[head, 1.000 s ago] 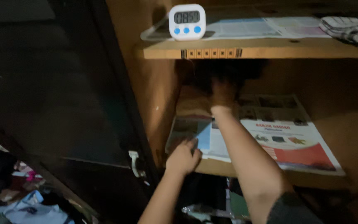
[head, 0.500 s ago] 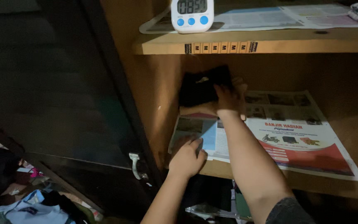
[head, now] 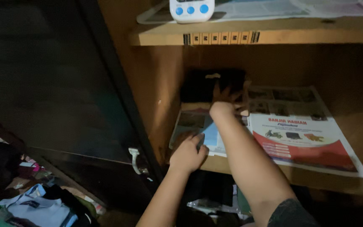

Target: The person wipes a wooden shelf with a cloth, places a newspaper on it, and then folds and stacks several shirts inside the wardrobe. The person handles pink, beige, black, green, and blue shirts one by one.

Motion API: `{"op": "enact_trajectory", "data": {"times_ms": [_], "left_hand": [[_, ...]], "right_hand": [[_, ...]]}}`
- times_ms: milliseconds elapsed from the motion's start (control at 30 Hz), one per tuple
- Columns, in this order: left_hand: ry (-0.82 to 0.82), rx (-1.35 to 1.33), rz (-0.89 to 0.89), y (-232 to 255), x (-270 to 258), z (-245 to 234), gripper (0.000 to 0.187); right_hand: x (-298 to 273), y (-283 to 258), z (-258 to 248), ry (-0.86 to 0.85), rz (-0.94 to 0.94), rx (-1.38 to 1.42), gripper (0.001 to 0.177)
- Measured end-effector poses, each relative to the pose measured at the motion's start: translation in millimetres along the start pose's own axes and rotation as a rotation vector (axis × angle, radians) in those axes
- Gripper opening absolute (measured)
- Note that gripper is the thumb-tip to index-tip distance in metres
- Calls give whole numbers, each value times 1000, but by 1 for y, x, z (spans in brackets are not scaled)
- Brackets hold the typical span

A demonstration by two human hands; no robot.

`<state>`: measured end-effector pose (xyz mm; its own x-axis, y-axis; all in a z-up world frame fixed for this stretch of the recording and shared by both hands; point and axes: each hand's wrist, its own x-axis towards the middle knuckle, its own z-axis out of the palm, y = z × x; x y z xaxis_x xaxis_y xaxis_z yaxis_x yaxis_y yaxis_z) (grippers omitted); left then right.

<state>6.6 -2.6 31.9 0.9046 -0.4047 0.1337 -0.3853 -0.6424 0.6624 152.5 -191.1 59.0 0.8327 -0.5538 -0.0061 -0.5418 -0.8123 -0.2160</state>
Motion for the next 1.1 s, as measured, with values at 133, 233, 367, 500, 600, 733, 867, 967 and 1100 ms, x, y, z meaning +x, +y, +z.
{"op": "enact_trajectory", "data": {"times_ms": [133,233,367,500,600,733,867,967,1100], "left_hand": [[103,30,159,-4,4,2,52],[86,59,155,-5,3,3,51],[42,37,68,0,3,-1,53],[-20,-20,-6,3,1,-4,54],[-22,-18,-25,3,-1,-6,54],[41,23,66,-4,3,1,52],[52,3,81,-18,7,9,49],[187,16,234,-21,2,15,34],[426,101,415,-27,-39,14,18]], "right_hand": [[-7,13,-16,-180,-36,116,113],[1,25,-7,-79,-211,52,129],[22,27,4,-132,-122,34,131],[28,38,1,-142,-152,-6,118],[17,58,-14,-113,-215,-30,105],[-49,98,-9,-190,-83,-152,89],[-157,99,25,-195,-246,-23,77],[-207,97,47,-50,-358,-163,60],[-194,113,65,272,-592,12,58]]}}
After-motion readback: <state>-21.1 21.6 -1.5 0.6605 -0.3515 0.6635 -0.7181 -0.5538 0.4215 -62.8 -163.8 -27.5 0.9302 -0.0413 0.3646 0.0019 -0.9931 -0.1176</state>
